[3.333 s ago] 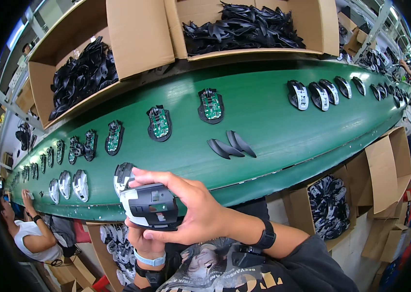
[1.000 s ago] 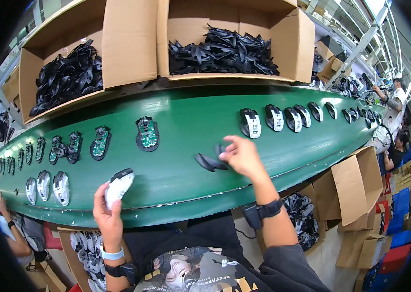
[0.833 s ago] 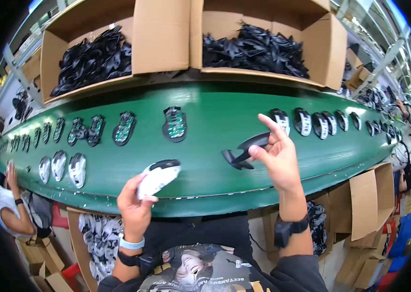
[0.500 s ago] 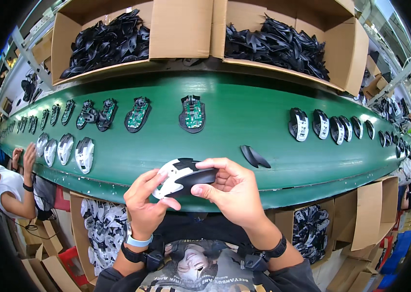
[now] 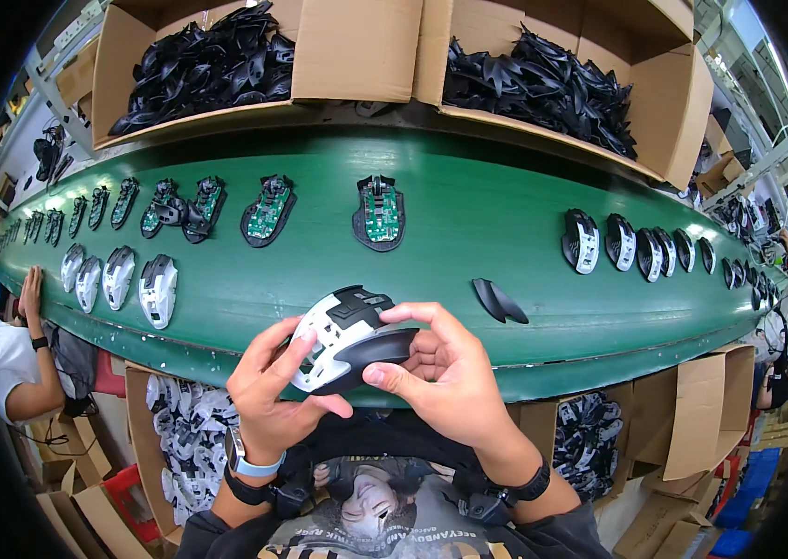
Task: The person assembles computer mice on a green assembly table. They pick up a white mouse base, attach a black top shell, and place the completed unit on the table. The process is repeated for multiple units, with the person handling mouse parts and finished products.
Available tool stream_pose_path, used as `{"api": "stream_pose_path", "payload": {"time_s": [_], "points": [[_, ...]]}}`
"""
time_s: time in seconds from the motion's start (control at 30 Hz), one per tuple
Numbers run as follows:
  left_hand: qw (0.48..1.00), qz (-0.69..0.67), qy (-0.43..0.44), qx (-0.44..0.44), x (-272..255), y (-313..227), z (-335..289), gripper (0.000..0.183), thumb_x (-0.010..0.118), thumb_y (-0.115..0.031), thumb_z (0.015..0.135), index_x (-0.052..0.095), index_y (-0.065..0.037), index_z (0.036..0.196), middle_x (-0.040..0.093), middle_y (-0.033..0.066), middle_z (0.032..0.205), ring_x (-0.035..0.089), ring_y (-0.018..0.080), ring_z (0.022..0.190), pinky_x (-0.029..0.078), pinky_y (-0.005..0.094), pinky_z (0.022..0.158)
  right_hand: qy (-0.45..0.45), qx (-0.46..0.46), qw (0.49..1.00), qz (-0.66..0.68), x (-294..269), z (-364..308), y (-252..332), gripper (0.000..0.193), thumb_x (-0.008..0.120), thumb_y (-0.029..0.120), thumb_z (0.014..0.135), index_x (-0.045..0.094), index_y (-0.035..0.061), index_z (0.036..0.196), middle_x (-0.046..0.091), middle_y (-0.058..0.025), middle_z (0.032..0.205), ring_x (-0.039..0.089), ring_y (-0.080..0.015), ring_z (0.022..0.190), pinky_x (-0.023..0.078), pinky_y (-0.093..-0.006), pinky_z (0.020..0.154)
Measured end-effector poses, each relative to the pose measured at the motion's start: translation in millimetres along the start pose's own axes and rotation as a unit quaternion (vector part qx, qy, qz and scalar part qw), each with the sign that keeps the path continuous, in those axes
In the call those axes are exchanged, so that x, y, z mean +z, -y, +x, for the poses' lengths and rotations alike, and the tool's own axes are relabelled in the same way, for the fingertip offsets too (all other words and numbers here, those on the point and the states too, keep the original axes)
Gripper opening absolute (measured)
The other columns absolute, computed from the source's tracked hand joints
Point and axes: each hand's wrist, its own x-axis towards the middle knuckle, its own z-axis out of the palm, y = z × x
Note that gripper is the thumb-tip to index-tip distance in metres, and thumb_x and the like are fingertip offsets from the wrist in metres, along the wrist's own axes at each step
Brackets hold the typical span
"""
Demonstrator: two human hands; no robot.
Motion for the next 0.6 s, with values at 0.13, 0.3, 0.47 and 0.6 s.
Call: {"api": "stream_pose_path", "payload": {"time_s": [0.13, 0.3, 0.47, 0.6], "points": [[0.998, -0.049, -0.026, -0.014, -2, -9, 4, 0.058, 0.097, -0.017, 0.073, 0.075, -0.002, 0.125, 0.068, 0.0275, 0.124, 0.075, 0.0389, 0.107, 0.063, 0.0419, 0.09, 0.006, 0.021, 0.998, -0.062, 0, 3, -3, 0.081, 0.088, 0.002, 0.084, 0.039, 0.0084, 0.149, 0.069, -0.0083, 0.106, 0.069, -0.0128, 0.092, 0.055, -0.0238, 0.078], [0.99, -0.123, -0.053, 0.042, -4, -1, -7, 0.047, 0.083, 0.006, 0.073, 0.076, 0.0, 0.119, 0.072, 0.0237, 0.116, 0.075, 0.0382, 0.102, 0.062, 0.0403, 0.09, 0.15, -0.15, 0.977, -0.002, -13, 21, -23, 0.111, 0.076, -0.016, 0.075, 0.019, 0.0165, 0.165, 0.04, -0.0163, 0.149, 0.052, -0.0259, 0.132, 0.054, -0.0434, 0.102], [0.99, -0.018, -0.074, -0.118, 9, 11, -16, 0.043, 0.072, 0.008, 0.085, 0.072, 0.003, 0.127, 0.07, 0.0198, 0.122, 0.07, 0.0296, 0.111, 0.057, 0.0356, 0.093, -0.059, -0.029, 0.985, 0.156, 12, 12, -65, 0.087, 0.068, -0.014, 0.091, 0.027, 0.0143, 0.161, 0.044, -0.018, 0.144, 0.06, -0.0257, 0.123, 0.062, -0.0442, 0.094], [0.981, -0.041, -0.085, -0.169, 15, 42, -38, 0.042, 0.072, 0.011, 0.085, 0.073, 0.003, 0.126, 0.069, 0.0197, 0.124, 0.069, 0.0275, 0.113, 0.056, 0.0354, 0.095, 0.01, -0.146, 0.986, 0.083, -22, -9, -93, 0.026, 0.064, -0.008, 0.098, 0.059, -0.0012, 0.123, 0.066, -0.0119, 0.107, 0.07, -0.0226, 0.102, 0.06, -0.0391, 0.091]]}}
